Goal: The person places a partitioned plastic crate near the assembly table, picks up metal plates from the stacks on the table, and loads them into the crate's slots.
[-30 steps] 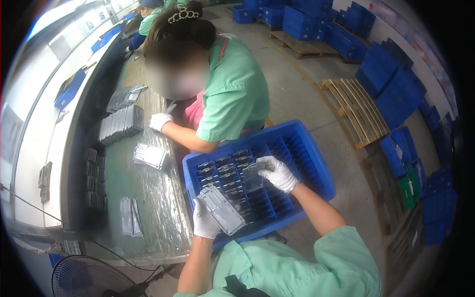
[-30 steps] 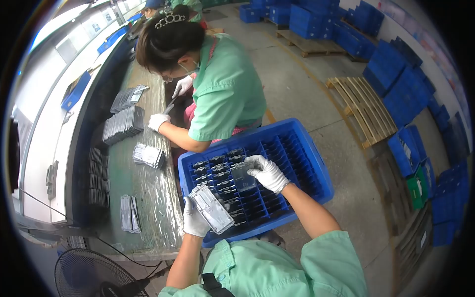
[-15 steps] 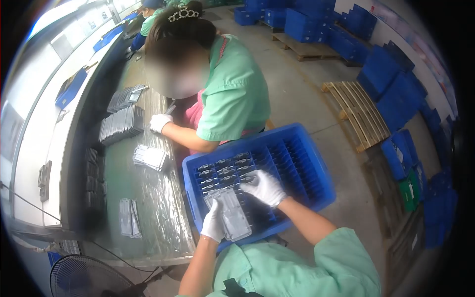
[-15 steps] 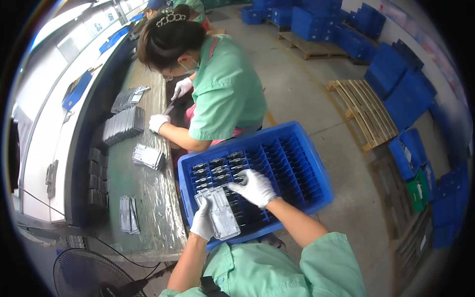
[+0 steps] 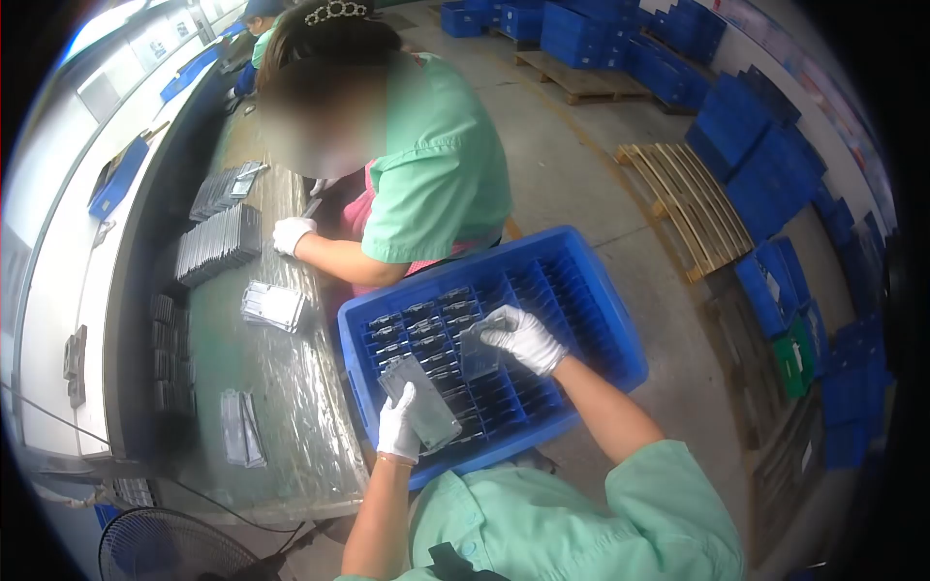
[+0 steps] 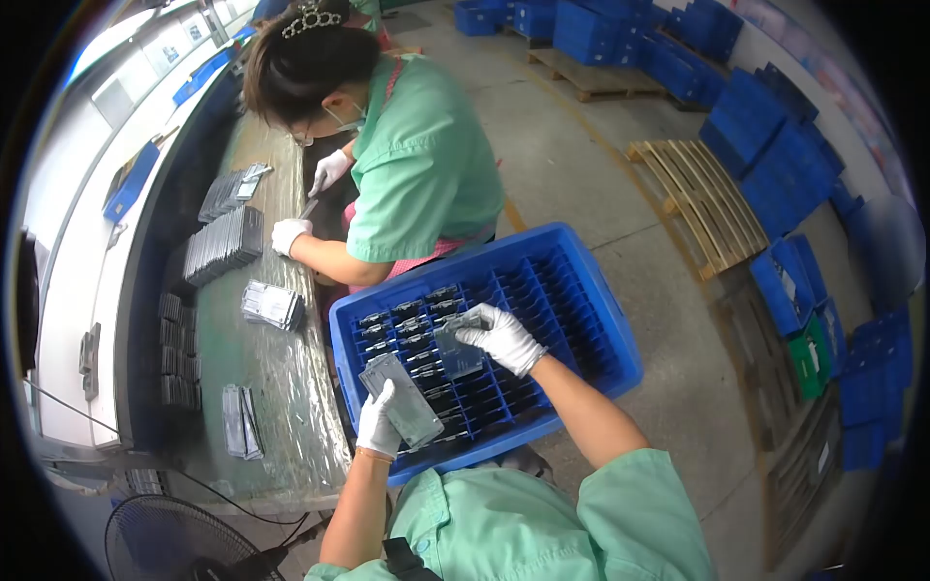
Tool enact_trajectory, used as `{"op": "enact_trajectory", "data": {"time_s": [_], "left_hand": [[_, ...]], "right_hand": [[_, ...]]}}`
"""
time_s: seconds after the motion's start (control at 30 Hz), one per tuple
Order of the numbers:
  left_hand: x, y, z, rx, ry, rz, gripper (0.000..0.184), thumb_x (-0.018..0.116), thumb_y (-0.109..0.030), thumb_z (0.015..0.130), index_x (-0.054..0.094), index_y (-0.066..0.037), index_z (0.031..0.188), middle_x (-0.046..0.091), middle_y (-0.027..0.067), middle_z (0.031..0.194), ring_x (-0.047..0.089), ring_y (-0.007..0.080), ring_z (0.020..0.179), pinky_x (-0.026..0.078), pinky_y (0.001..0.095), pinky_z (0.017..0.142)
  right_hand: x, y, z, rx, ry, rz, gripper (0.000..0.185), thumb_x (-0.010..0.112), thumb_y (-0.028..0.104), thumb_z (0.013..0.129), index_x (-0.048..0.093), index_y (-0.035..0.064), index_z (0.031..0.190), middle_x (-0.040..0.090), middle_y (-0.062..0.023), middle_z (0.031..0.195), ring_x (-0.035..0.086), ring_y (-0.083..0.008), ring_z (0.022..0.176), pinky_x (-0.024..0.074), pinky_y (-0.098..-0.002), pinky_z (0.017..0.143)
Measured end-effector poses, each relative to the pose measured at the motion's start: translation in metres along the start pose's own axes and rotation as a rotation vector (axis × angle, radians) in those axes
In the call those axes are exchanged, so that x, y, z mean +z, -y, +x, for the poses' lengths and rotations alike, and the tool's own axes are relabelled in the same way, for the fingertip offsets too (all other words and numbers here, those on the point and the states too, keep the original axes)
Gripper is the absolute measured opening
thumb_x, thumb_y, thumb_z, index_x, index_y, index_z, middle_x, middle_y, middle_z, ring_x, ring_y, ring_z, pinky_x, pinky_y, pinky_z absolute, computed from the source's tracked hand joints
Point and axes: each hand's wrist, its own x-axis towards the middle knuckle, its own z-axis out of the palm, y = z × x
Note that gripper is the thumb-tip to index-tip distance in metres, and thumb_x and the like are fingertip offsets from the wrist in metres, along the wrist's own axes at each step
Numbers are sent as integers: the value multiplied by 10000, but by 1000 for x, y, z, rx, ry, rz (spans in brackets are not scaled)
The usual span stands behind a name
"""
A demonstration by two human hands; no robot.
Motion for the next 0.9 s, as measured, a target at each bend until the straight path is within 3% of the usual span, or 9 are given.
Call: {"op": "enact_trajectory", "data": {"time_s": [0.37,0.43,0.5,0.57,0.63,0.67,0.77,0.83,0.9], "left_hand": [[16,3,-4,49,38,193,285,643,-166,859,590,-51,1115,622,5,986,574,97,851,471,261,755],[20,3,-8,73,57,283,282,646,-150,854,593,-45,1110,622,6,990,571,94,856,469,259,759],[29,1,-11,157,85,408,279,646,-134,849,595,-38,1106,622,10,995,569,93,860,469,257,767],[38,0,-17,235,88,676,314,651,-148,842,585,-9,1116,636,52,1043,592,150,918,472,280,812],[39,14,-12,336,242,670,343,660,-178,837,565,0,1114,636,101,1062,598,182,965,470,296,832],[39,22,-9,318,233,735,376,671,-196,828,544,-2,1124,633,121,1058,596,194,983,467,304,841],[46,13,-11,301,133,1026,551,726,-259,777,457,2,1179,619,170,1064,587,241,1024,459,327,863],[40,9,-14,376,89,1043,639,746,-280,757,422,5,1228,614,168,1074,589,243,1014,459,329,865],[33,-2,-21,377,87,706,769,769,-261,735,344,4,1319,596,157,1088,583,220,984,461,334,872]], "right_hand": [[-11,-5,-17,22,-9,-166,132,680,39,789,644,30,916,680,-38,897,624,-113,871,485,-250,792],[-9,-4,-21,-67,143,-527,224,704,121,768,650,38,969,671,-89,960,630,-185,939,484,-289,835],[1,-2,-24,-392,54,-1023,518,725,367,726,609,67,1132,569,-158,1175,564,-291,1057,441,-365,930],[16,10,-30,-362,-33,-974,543,730,329,743,568,65,1189,565,-145,1186,590,-262,1006,452,-337,914],[24,-12,-32,67,188,-110,555,733,290,756,538,66,1225,583,-126,1159,596,-215,976,465,-307,881],[32,5,-38,119,213,-109,476,722,218,777,561,59,1196,620,-98,1100,599,-159,943,476,-290,842],[21,20,-35,-17,228,-696,239,675,167,804,655,64,1019,679,-109,924,642,-165,852,493,-312,795],[9,41,-36,-35,147,-568,187,667,134,806,664,52,973,681,-113,919,647,-155,841,495,-287,791],[-7,48,-35,32,30,-457,163,653,81,818,660,30,972,686,-82,920,633,-125,850,495,-266,793]]}}
